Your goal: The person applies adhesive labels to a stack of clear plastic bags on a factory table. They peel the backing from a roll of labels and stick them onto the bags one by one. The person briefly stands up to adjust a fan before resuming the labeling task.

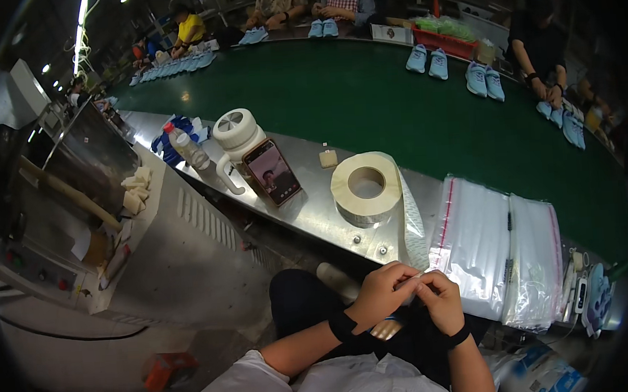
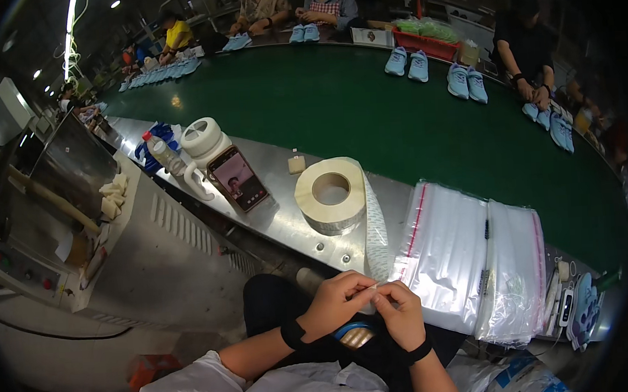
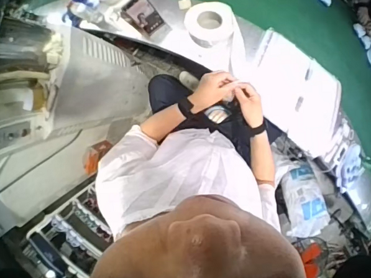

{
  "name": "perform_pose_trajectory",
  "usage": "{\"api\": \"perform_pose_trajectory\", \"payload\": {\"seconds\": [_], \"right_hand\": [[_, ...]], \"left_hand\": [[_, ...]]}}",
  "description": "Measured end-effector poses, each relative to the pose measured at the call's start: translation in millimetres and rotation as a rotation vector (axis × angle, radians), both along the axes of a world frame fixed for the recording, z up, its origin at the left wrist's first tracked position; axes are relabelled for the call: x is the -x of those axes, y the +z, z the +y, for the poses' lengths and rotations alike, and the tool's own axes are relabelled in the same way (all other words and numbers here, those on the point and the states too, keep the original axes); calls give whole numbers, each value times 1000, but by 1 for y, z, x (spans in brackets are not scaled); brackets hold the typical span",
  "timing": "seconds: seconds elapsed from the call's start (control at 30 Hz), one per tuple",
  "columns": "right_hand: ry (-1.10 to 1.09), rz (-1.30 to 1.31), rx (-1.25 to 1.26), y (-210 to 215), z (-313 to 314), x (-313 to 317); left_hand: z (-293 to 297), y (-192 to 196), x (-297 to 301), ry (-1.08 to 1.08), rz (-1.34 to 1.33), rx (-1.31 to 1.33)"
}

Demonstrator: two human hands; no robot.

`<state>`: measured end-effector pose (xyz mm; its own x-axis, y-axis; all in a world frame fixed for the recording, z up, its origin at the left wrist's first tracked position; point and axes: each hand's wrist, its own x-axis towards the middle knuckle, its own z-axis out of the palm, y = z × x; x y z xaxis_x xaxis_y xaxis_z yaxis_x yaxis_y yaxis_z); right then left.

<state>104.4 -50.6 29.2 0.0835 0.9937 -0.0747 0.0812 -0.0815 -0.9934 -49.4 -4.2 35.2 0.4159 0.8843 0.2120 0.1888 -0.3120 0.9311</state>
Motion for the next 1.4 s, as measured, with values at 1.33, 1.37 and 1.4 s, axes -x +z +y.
{"api": "perform_pose_trajectory", "payload": {"seconds": [1.33,1.37,1.4], "right_hand": [[-215,-997,-372,-29,-17,-66],[-340,-948,-305,-29,-10,-59],[-456,-917,-238,-25,-1,-53]], "left_hand": [[15,-29,-47,-489,434,-442],[16,-30,-51,-488,451,-422],[18,-30,-49,-479,446,-411]]}}
